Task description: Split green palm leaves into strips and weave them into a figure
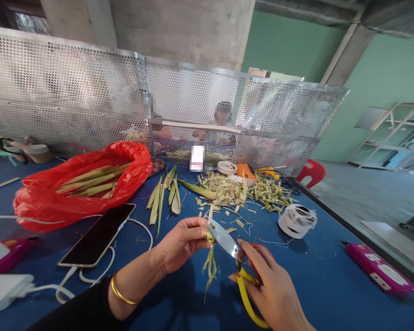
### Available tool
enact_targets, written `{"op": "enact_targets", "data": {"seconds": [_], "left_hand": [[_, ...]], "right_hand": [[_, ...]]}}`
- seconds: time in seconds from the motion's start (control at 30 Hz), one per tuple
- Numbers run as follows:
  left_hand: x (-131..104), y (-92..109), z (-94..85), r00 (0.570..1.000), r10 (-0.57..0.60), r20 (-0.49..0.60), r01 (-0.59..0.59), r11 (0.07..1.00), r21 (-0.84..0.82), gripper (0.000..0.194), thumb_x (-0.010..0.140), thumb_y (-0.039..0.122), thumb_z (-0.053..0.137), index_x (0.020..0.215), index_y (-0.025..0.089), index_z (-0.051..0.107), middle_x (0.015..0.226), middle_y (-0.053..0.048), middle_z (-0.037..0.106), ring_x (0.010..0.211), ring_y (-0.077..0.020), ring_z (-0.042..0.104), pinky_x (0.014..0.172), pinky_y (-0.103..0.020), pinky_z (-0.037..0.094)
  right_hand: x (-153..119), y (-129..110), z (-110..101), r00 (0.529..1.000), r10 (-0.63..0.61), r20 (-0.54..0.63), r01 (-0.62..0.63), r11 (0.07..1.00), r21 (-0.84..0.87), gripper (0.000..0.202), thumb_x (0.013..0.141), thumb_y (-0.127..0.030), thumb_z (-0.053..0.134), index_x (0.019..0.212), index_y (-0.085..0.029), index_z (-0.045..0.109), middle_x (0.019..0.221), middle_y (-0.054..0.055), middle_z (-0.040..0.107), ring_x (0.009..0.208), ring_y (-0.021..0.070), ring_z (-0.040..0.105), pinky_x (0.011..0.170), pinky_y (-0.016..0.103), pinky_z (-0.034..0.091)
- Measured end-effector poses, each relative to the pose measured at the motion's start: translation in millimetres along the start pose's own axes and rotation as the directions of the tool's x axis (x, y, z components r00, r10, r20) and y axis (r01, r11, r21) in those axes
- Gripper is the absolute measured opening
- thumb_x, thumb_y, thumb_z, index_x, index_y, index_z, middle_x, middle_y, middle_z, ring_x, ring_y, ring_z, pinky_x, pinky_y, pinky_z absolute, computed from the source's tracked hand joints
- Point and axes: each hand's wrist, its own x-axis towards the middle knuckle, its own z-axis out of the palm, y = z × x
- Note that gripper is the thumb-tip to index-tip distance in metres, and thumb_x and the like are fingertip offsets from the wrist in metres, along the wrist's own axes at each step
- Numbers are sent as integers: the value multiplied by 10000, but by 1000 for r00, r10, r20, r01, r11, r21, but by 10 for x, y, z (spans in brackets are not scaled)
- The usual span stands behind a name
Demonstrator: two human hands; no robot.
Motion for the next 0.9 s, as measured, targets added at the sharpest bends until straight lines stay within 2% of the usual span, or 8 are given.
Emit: {"op": "enact_targets", "data": {"seconds": [0.1, 0.27, 0.57, 0.9], "left_hand": [[-1, 1, 18, 1000, -8, -1, 8, 1000, -3, 198, 570, 146, 823, 686, 107, 668, 645, -27, 668, 582, -106, 635, 606, -178, 531], [0, -7, 24, 1000, -18, -15, 18, 1000, -12, 185, 583, 136, 818, 678, 114, 661, 636, -18, 664, 578, -103, 635, 616, -189, 538], [10, -16, 9, 999, -20, -29, 19, 1000, -13, 178, 584, 131, 817, 684, 114, 672, 641, -16, 659, 594, -100, 630, 626, -198, 537], [5, -28, -7, 1000, -14, 27, 14, 1000, 1, 149, 622, 139, 786, 706, 111, 666, 650, -25, 658, 602, -109, 631, 644, -215, 534]], "right_hand": [[-21, 23, 24, 1000, -17, 7, 17, 999, -33, 487, 879, -284, 495, 1348, -181, 414, 1024, 129, 643, 765, 207, 685, 568, 239, 554], [-50, 42, 50, 1000, -22, 4, 22, 997, -74, 576, 817, -141, 437, 1387, -197, 374, 1015, 117, 647, 744, 201, 684, 543, 236, 549], [-49, 41, 38, 999, -33, -5, 33, 997, -74, 641, 761, -91, 416, 1391, -195, 358, 959, 114, 651, 697, 206, 680, 500, 250, 545], [-43, 54, 66, 1000, -16, -1, 16, 999, -50, 561, 811, -133, 434, 1367, -191, 391, 983, 126, 647, 726, 225, 682, 536, 286, 556]]}}
